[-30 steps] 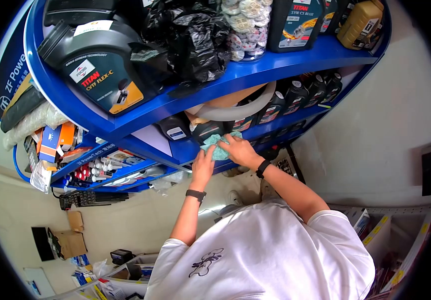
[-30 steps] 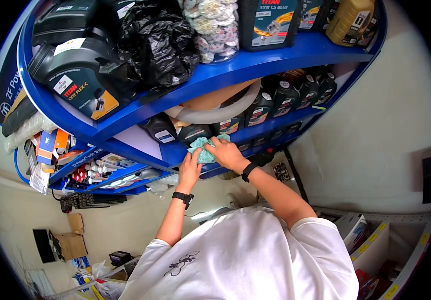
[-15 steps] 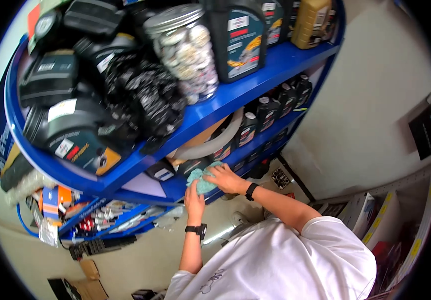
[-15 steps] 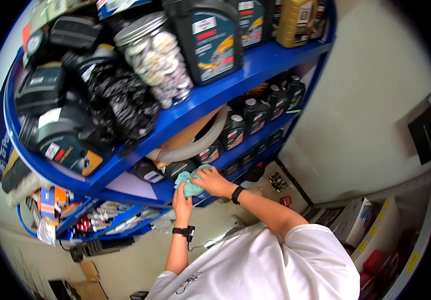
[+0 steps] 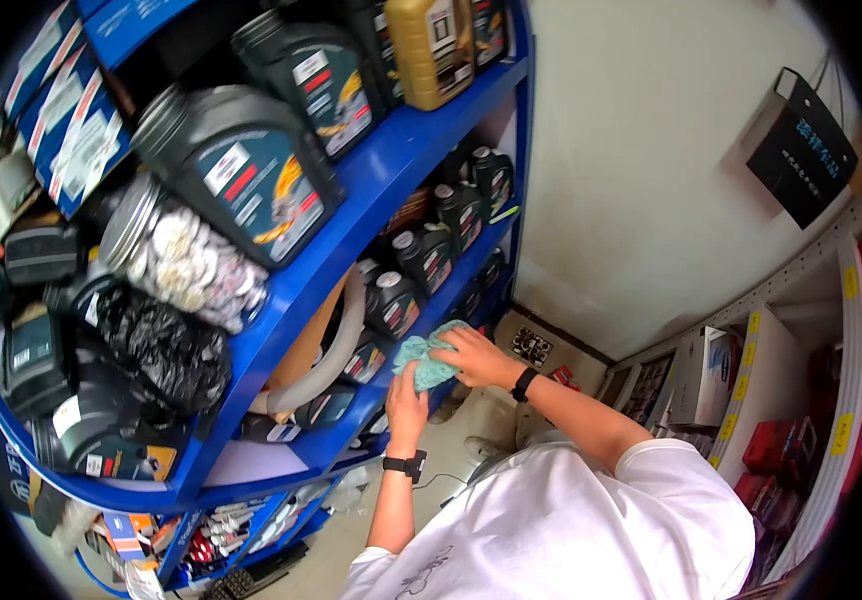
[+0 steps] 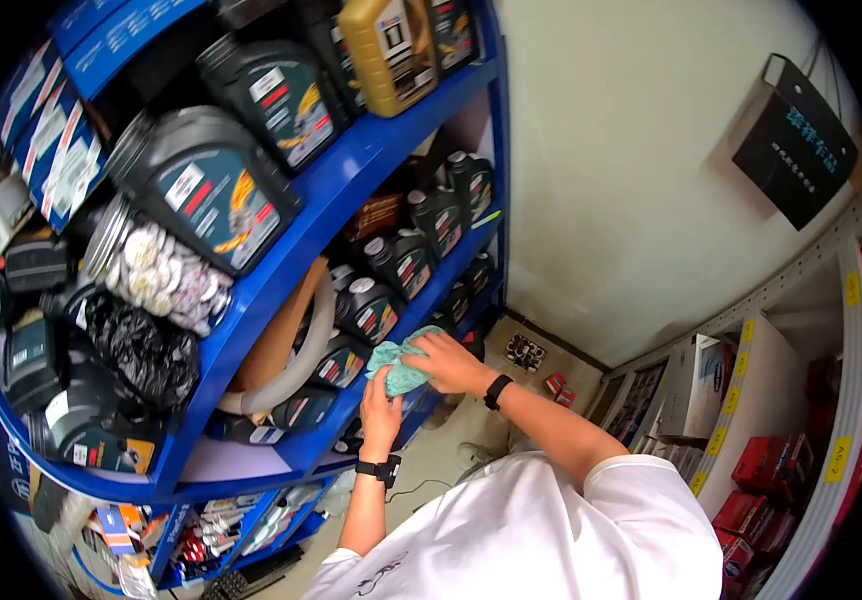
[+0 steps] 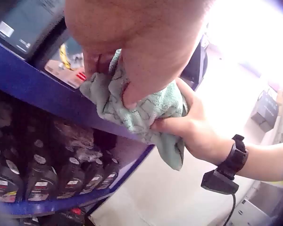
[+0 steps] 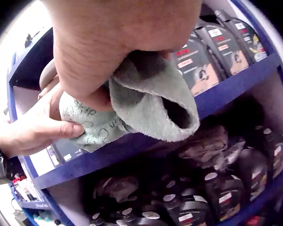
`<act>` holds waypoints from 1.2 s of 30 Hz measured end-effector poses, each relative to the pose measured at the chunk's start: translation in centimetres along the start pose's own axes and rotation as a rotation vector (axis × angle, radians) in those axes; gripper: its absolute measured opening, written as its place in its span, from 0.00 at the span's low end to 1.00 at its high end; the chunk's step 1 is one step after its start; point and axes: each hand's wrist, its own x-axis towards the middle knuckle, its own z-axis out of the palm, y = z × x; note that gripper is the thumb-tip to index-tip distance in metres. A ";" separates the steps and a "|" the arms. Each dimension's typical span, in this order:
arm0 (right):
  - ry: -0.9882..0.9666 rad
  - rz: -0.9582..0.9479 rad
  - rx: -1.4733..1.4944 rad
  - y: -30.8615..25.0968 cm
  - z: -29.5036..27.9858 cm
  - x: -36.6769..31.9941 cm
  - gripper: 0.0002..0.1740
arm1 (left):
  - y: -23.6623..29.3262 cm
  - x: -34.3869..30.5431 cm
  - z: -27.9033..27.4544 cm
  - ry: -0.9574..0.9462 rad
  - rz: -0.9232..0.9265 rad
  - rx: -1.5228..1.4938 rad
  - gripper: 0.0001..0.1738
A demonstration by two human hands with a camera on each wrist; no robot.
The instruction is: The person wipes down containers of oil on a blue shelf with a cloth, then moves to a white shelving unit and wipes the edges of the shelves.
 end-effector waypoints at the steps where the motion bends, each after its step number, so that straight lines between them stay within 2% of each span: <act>1: 0.010 0.043 -0.007 0.7 -0.8 -0.7 0.32 | 0.7 0.9 0.8 -0.017 0.054 -0.007 0.36; 6: 0.126 0.120 -0.045 4.4 -4.2 -4.5 0.34 | 4.6 4.5 4.4 -0.145 0.115 -0.032 0.35; 8: 0.168 0.161 -0.078 5.7 -5.3 -6.0 0.34 | 6.0 6.0 6.1 -0.148 0.206 -0.066 0.35; 16: 0.372 0.292 -0.154 9.9 -10.4 -11.0 0.32 | 12.1 10.6 11.9 -0.272 0.313 -0.102 0.33; 21: 0.423 0.398 -0.237 11.7 -12.3 -13.7 0.32 | 15.0 12.8 15.0 -0.385 0.353 -0.155 0.36; 25: 0.486 0.469 -0.320 12.3 -14.1 -15.8 0.33 | 17.6 14.2 17.7 -0.402 0.468 -0.227 0.36; 27: 0.518 0.512 -0.369 12.2 -15.0 -16.8 0.34 | 19.2 14.5 18.5 -0.460 0.449 -0.230 0.43; 31: 0.560 0.610 -0.437 11.7 -16.2 -19.0 0.35 | 21.5 15.3 20.9 -0.518 0.585 -0.273 0.46; 33: 0.568 0.652 -0.476 11.1 -16.9 -20.1 0.35 | 22.8 15.4 21.5 -0.707 0.488 -0.279 0.47; 36: 0.594 0.716 -0.560 9.9 -18.2 -21.3 0.34 | 24.0 15.1 23.3 -0.690 0.625 -0.288 0.47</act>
